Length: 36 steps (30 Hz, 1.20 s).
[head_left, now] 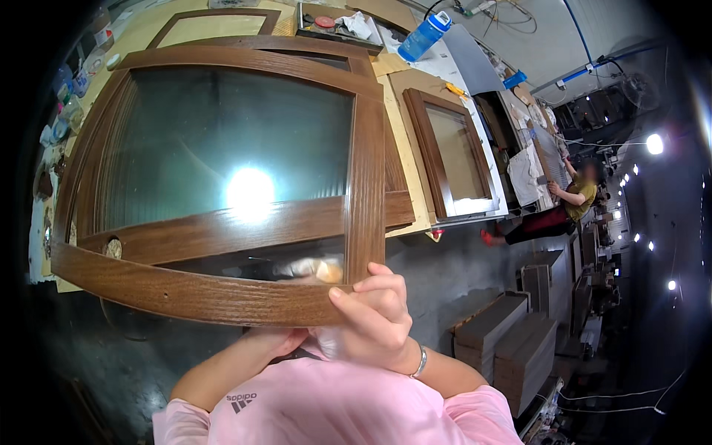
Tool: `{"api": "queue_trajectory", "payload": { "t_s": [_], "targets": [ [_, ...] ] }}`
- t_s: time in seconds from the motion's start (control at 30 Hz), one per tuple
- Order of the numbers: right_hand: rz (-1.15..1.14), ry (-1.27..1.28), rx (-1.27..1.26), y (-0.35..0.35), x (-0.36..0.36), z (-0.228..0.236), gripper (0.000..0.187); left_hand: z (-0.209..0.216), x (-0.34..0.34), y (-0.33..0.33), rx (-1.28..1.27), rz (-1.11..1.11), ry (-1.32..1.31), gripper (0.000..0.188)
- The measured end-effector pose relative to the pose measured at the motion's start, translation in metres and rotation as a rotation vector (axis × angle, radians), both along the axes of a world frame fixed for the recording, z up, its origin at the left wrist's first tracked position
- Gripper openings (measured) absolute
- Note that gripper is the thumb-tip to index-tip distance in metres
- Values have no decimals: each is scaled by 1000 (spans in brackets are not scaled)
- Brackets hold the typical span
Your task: The person applies a liquid from a bottle onto a cloth and wipes the glass and wooden frame of a cabinet door, including the corners and edges.
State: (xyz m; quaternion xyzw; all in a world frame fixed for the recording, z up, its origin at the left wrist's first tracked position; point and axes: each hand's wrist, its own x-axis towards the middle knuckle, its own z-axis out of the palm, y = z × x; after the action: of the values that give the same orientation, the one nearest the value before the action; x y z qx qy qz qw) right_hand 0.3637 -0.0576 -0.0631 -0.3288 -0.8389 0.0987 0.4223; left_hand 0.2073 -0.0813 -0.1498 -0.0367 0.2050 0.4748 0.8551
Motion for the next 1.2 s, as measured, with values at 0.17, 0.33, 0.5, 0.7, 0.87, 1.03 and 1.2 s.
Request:
{"api": "queue_trajectory", "payload": {
  "t_s": [0.17, 0.33, 0.5, 0.7, 0.87, 1.03, 1.2],
  "targets": [
    [3, 3, 19, 0, -2, 1, 55, 2, -1, 1, -45, 101, -40, 39],
    [-11, 4, 31, -8, -5, 1, 54, 20, -1, 11, 137, 136, 85, 40],
    [-25, 5, 34, -13, -6, 1, 53, 19, -7, 12, 137, 10, 214, 41],
    [-29, -14, 26, -13, -7, 4, 51, 14, -5, 9, 382, 83, 424, 31],
    [-39, -17, 30, -14, -8, 2, 50, 17, -25, 0, 527, -253, 849, 32],
    [-46, 15, 48, -10, -6, 1, 51, 23, -84, -60, 458, -210, 599, 35],
    [-36, 33, 41, -6, 1, -4, 53, 94, -127, -66, 556, 646, 394, 49]
  ]
}}
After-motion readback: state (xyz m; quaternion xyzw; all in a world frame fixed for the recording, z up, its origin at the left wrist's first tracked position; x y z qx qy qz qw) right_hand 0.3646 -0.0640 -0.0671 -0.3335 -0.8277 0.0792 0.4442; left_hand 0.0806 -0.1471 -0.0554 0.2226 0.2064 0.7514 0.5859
